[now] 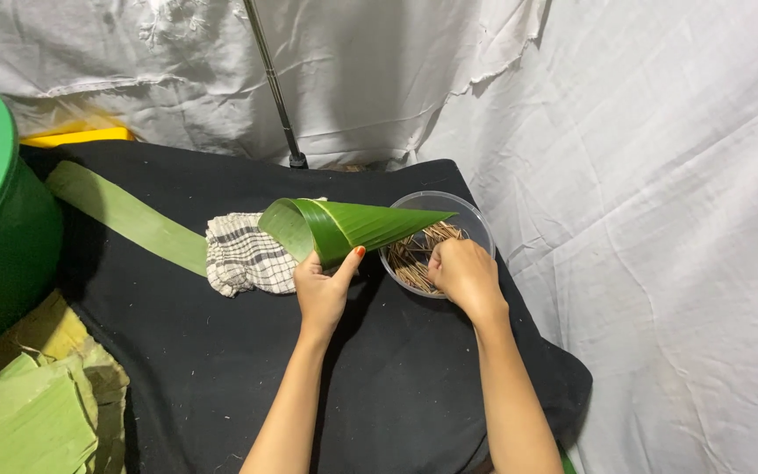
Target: Wiping banana leaves with a cloth and rolling them into cones secured with small wooden sticks.
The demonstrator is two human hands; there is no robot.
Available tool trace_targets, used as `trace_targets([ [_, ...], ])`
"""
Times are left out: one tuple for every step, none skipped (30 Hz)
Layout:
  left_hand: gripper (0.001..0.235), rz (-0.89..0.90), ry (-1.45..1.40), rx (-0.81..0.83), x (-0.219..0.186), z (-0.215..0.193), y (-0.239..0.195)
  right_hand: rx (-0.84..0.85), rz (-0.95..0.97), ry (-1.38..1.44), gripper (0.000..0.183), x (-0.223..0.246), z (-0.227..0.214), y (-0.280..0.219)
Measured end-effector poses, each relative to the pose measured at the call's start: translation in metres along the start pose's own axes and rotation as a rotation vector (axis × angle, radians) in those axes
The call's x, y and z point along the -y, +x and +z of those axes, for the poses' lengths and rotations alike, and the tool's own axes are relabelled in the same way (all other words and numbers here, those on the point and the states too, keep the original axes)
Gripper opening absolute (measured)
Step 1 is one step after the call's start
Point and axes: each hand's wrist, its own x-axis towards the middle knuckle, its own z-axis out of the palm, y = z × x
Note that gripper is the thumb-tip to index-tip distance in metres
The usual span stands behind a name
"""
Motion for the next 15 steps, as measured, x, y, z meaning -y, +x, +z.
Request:
trace_targets([
  [0.013, 0.000, 0.000, -0.002, 0.001, 0.000, 0.000, 0.001, -0.001, -0.001, 0.016, 0.003, -0.005, -0.004],
  [0.013, 0.004, -0.007, 0.002, 0.002, 0.000, 0.000, 0.007, -0.031, 0.030, 0.013, 0.006, -0.010, -0.008],
  [0.013, 0.009, -0.013, 0.007, 0.003, 0.000, 0.000, 0.014, -0.061, 0.062, 0.012, 0.009, -0.014, -0.013],
  [0.013, 0.008, -0.013, 0.005, 0.002, 0.000, -0.001, 0.015, -0.062, 0.062, 0.012, 0.011, -0.016, -0.016],
  [0.013, 0.015, -0.010, 0.012, 0.001, 0.000, -0.001, 0.022, -0.094, 0.083, 0.016, 0.012, -0.019, -0.018],
  [0.013, 0.022, -0.008, 0.018, -0.001, 0.000, -0.001, 0.028, -0.127, 0.104, 0.023, 0.014, -0.021, -0.021],
  [0.013, 0.024, -0.010, 0.017, -0.002, -0.001, -0.001, 0.026, -0.128, 0.102, 0.023, 0.016, -0.024, -0.024],
  [0.013, 0.011, -0.016, 0.015, -0.003, -0.001, -0.001, 0.021, -0.130, 0.125, 0.021, 0.018, -0.027, -0.028],
  [0.013, -0.003, -0.022, 0.012, -0.003, -0.001, -0.001, 0.018, -0.133, 0.147, 0.020, 0.020, -0.030, -0.031],
  [0.013, -0.001, -0.024, 0.011, -0.004, -0.001, -0.001, 0.017, -0.134, 0.145, 0.020, 0.017, -0.028, -0.029],
  [0.013, -0.006, -0.024, 0.012, -0.005, -0.001, -0.001, -0.001, -0.142, 0.172, 0.016, 0.014, -0.025, -0.027],
  [0.013, -0.010, -0.023, 0.013, -0.005, -0.001, -0.001, -0.019, -0.149, 0.200, 0.014, 0.010, -0.023, -0.025],
  [0.013, -0.009, -0.023, 0.010, -0.005, -0.002, -0.001, -0.019, -0.152, 0.200, 0.014, 0.010, -0.024, -0.026],
  [0.013, -0.017, -0.026, 0.009, -0.005, -0.002, -0.001, -0.026, -0.164, 0.236, 0.013, 0.010, -0.025, -0.026],
  [0.014, -0.024, -0.030, 0.009, -0.004, -0.002, -0.001, -0.035, -0.175, 0.272, 0.013, 0.010, -0.025, -0.027],
])
